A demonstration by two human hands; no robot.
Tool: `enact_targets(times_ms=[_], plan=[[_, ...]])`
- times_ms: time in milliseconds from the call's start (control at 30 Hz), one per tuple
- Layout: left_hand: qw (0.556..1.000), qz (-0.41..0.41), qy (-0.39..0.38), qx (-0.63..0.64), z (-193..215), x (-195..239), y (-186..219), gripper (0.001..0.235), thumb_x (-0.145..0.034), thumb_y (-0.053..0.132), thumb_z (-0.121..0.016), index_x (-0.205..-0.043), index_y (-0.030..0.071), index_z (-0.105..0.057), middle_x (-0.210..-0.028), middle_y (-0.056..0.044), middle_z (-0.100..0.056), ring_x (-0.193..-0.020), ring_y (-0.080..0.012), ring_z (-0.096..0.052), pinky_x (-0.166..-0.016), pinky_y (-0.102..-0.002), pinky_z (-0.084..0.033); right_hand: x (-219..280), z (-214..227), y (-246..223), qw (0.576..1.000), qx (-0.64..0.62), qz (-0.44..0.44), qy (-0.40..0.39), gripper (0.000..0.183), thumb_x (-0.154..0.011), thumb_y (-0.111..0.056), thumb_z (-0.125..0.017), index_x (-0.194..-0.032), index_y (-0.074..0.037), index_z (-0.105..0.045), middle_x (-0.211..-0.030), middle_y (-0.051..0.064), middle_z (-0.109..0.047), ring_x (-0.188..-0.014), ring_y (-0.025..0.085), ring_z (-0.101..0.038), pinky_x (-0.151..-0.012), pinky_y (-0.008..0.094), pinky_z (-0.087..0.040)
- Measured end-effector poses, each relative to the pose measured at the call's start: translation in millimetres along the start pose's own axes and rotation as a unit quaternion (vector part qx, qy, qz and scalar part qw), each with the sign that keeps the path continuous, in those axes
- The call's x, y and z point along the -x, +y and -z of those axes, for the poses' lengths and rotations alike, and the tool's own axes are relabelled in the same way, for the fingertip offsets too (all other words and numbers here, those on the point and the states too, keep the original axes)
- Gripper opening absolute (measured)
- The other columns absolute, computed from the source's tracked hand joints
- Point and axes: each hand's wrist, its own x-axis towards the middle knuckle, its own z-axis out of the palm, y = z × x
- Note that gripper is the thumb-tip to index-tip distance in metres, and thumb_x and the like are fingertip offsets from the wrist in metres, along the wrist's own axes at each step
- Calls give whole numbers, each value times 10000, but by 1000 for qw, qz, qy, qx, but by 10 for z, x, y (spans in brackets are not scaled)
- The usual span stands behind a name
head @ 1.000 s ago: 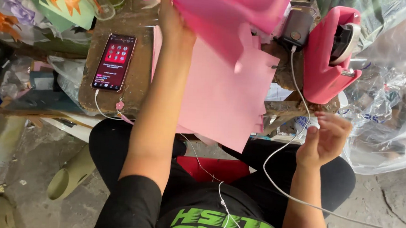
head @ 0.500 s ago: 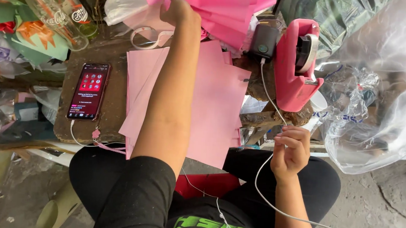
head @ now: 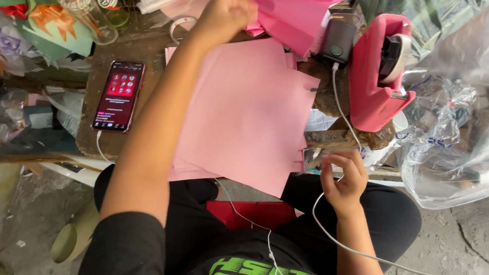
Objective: The person folds a sheet of pink paper into a cylindrical shape and secures it with a small piece of tape. They then repeat the process with another sheet of pink paper, rolling it into a tube and taping it shut.
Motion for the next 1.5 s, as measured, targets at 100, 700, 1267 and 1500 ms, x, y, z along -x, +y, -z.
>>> enact_targets(times_ms=[100, 700, 1267, 1500], plan=[[971, 53, -63, -225, 328, 747, 565, 249, -887, 270, -682, -1104, 164, -746, -933, -129, -737, -945, -413, -706, -840, -539, -537, -35, -89, -133, 985, 61, -136, -83, 135, -866, 34, -783, -973, -44, -756, -720, 84, -645, -631, 273, -616, -606, 355, -516], [939, 146, -1, -310, 465, 2173, 86, 743, -806, 330, -873, -1336, -9, -479, -1090, -227, -629, -1028, -422, -682, -897, -507, -548, -52, -392, -660, 884, 167, -406, -160, 517, -845, -339, -895, -1153, -41, -605, -832, 145, -679, -714, 304, -653, -713, 414, -512], [960, 207, 55, -180, 812, 2327, 306, 150, -871, 288, -771, -903, 141, -773, -693, -25, -703, -691, -268, -709, -638, -375, -551, -72, -301, -859, 781, 295, -469, -288, 436, -905, -571, -754, -861, -139, -723, -723, 117, -714, -785, 389, -707, -738, 433, -524], [964, 210, 76, -145, 775, 2328, 229, 286, -786, 312, -857, -849, 79, -704, -659, -57, -677, -640, -274, -688, -604, -362, -529, 45, -325, -806, 814, 225, -473, -252, 341, -835, -473, -849, -848, -143, -764, -667, 96, -708, -681, 285, -682, -675, 355, -507]])
